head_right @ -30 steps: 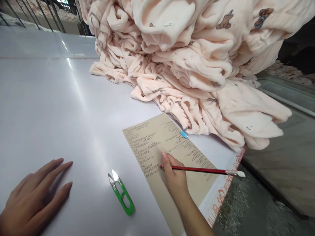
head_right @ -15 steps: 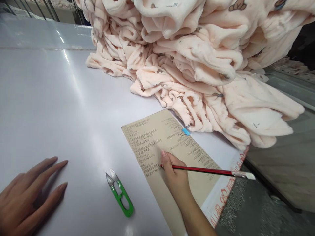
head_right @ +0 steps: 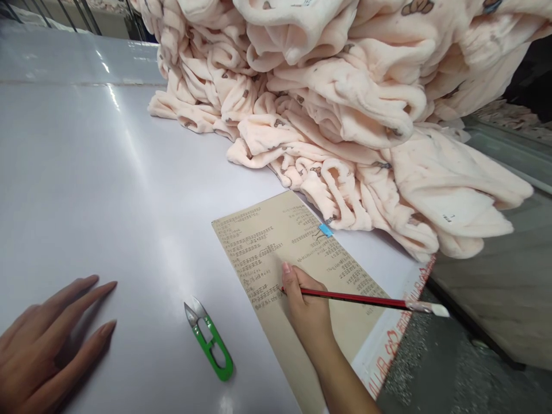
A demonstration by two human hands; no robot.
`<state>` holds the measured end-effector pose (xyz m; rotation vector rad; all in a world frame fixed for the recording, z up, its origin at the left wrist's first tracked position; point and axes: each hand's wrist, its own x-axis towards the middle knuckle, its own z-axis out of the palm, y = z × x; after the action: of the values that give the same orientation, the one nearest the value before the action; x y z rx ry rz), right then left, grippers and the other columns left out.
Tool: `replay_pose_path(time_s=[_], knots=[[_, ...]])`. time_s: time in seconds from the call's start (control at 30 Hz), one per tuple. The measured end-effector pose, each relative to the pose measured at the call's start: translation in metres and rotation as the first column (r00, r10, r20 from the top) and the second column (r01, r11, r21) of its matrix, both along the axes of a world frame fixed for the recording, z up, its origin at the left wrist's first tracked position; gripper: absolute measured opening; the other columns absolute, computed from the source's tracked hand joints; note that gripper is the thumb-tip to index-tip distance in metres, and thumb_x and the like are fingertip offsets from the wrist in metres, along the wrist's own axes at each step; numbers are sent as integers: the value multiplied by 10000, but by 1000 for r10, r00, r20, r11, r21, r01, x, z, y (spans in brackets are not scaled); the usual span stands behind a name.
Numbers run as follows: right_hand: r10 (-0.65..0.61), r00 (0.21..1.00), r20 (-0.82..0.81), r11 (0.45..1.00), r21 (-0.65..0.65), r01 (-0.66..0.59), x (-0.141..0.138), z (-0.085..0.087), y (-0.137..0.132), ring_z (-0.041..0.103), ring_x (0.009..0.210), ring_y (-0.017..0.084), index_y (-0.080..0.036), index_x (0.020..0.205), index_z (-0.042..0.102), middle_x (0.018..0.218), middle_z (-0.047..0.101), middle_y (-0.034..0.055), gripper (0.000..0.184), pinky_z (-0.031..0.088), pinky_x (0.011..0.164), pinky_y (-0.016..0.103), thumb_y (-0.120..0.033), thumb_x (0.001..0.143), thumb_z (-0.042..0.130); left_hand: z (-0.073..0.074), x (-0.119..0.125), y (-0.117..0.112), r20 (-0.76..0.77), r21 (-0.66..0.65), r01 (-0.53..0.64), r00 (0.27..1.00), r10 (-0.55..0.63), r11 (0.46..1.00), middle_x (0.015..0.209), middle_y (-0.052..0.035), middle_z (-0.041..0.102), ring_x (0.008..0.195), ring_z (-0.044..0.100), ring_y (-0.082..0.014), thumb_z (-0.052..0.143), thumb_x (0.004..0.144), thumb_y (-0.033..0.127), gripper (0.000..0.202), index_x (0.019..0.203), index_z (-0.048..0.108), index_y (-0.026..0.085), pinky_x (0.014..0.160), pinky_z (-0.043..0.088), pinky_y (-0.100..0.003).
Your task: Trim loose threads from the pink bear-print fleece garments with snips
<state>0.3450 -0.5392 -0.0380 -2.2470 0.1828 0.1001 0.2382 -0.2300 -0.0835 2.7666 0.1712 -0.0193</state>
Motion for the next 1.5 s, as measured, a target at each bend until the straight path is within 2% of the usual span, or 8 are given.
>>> replay_pose_path(time_s=[0.4, 0.6, 0.8, 0.97, 1.1, 1.2, 1.37, 1.5], knots=[[-65, 997, 50, 996, 64, 61, 1, -2, -3, 265, 508, 91, -208, 551, 283, 537, 250, -57, 437, 223, 486, 241, -461, 878, 423, -3, -1, 3, 10, -17, -11, 1000, 11, 1000, 1378, -29, 377, 1167, 443, -308, 391, 802, 469, 528, 1312, 334, 340, 1004, 295, -511], [-79, 982, 171, 995, 66, 68, 4, 2, -5, 449, 645, 104, -179, 651, 451, 684, 446, -24, 407, 364, 602, 248, -455, 920, 320, -2, 0, 1, -11, 13, -7, 1000, 7, 1000, 1371, -32, 372, 1166, 437, -298, 352, 835, 458, 483, 1301, 320, 335, 1014, 271, -515], [-30, 981, 191, 980, -187, 66, 2, 5, -12, 408, 491, 83, -182, 788, 491, 554, 404, -75, 321, 344, 518, 231, -471, 893, 399, 4, 2, -2, -5, 10, -23, 1000, 23, 1000, 1339, -33, 394, 1173, 432, -275, 320, 857, 475, 433, 1255, 385, 317, 1022, 263, -508], [42, 993, 115, 851, -525, 25, 2, 9, -28, 432, 498, 96, -171, 891, 557, 553, 452, -68, 284, 374, 566, 272, -441, 860, 476, 10, 3, -6, -33, 33, -46, 998, 47, 998, 1340, -49, 397, 1061, 516, -246, 349, 865, 450, 415, 1244, 407, 291, 1010, 297, -477], [88, 988, 127, 767, -641, 14, 3, 10, -35, 564, 784, 152, -158, 992, 555, 819, 576, 2, 229, 436, 751, 366, -343, 865, 513, 14, 3, -9, -35, 37, -58, 998, 59, 998, 1332, -59, 407, 1005, 541, -220, 345, 872, 422, 404, 1238, 418, 268, 1011, 299, -471], [96, 978, 184, 738, -673, 54, -1, 13, -33, 520, 999, 208, -169, 1063, 547, 1025, 559, 45, 244, 413, 839, 428, -294, 854, 536, 17, 1, -10, -18, 21, -57, 998, 57, 998, 1318, -68, 423, 1009, 540, -219, 341, 873, 418, 407, 1228, 444, 248, 1009, 298, -476], [158, 930, 331, 789, -609, 83, -39, 23, -35, 471, 1071, 248, -175, 1100, 528, 1127, 512, 81, 275, 384, 868, 453, -296, 854, 510, 24, -3, -14, 62, -30, -54, 997, 56, 998, 1294, -75, 465, 1075, 516, -225, 358, 870, 406, 399, 1202, 495, 235, 1006, 309, -459], [194, 878, 438, 875, -482, 47, -91, 14, -51, 478, 1052, 264, -183, 1093, 526, 1121, 524, 102, 295, 372, 879, 456, -357, 859, 478, 23, -5, -11, 74, -38, -60, 995, 63, 997, 1292, -79, 474, 1037, 549, -217, 346, 870, 414, 411, 1205, 501, 231, 1006, 320, -453]])
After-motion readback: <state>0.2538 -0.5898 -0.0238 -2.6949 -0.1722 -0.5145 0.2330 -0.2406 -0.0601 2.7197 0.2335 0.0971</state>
